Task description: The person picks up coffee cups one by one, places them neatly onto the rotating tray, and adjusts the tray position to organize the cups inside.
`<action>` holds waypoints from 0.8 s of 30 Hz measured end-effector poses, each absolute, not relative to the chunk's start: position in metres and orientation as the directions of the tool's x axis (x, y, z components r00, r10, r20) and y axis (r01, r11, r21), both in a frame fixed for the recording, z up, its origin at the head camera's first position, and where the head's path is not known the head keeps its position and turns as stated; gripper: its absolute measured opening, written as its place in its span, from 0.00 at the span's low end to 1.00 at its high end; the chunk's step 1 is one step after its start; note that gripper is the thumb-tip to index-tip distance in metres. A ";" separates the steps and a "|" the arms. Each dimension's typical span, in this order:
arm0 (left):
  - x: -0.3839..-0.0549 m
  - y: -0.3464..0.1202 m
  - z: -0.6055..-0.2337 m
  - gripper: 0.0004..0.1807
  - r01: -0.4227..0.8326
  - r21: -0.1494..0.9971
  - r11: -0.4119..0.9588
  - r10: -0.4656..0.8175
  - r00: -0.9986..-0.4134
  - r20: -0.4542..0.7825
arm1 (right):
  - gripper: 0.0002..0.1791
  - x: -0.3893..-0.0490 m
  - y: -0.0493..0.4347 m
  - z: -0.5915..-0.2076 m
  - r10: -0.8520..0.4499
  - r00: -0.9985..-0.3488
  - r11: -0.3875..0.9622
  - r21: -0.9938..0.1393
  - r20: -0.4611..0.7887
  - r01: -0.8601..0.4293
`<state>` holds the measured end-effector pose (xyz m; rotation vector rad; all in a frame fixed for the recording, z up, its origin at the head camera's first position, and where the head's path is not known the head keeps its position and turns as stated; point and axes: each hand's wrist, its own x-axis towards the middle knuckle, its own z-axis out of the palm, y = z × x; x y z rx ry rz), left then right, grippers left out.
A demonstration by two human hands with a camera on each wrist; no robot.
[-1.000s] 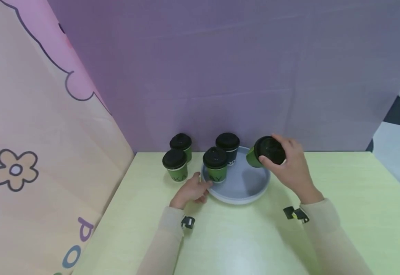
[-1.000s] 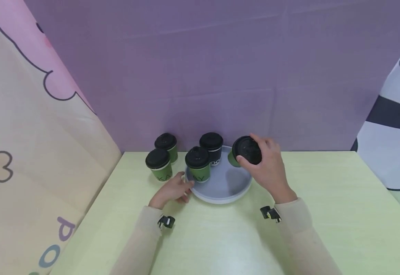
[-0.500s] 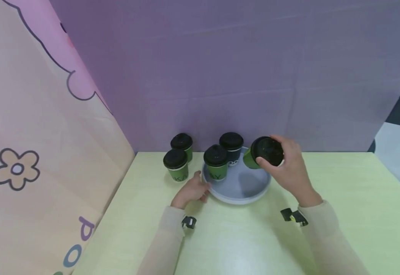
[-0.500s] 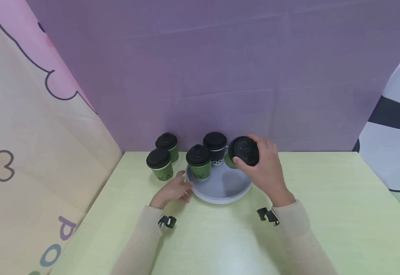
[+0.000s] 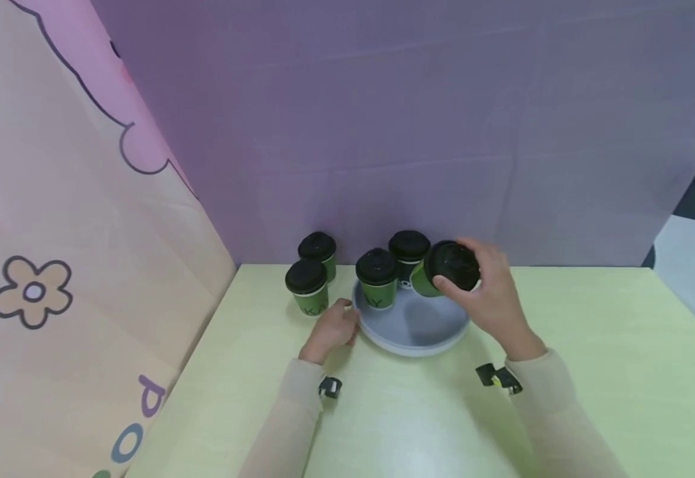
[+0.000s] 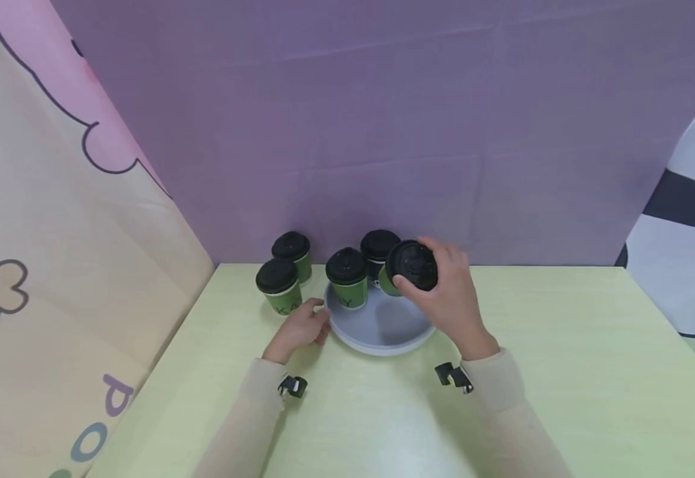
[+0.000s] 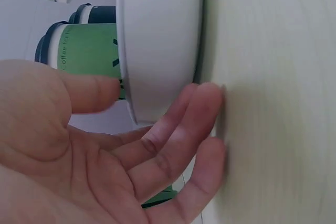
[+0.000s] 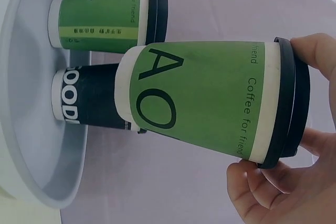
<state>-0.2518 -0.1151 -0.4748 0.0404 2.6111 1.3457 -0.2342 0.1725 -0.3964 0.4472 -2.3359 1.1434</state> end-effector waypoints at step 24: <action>-0.244 -0.103 -0.469 0.32 -0.080 0.811 0.579 0.237 -0.935 -0.262 | 0.40 -0.234 0.160 -0.396 -0.099 -0.838 0.610 -0.633 0.537 -0.478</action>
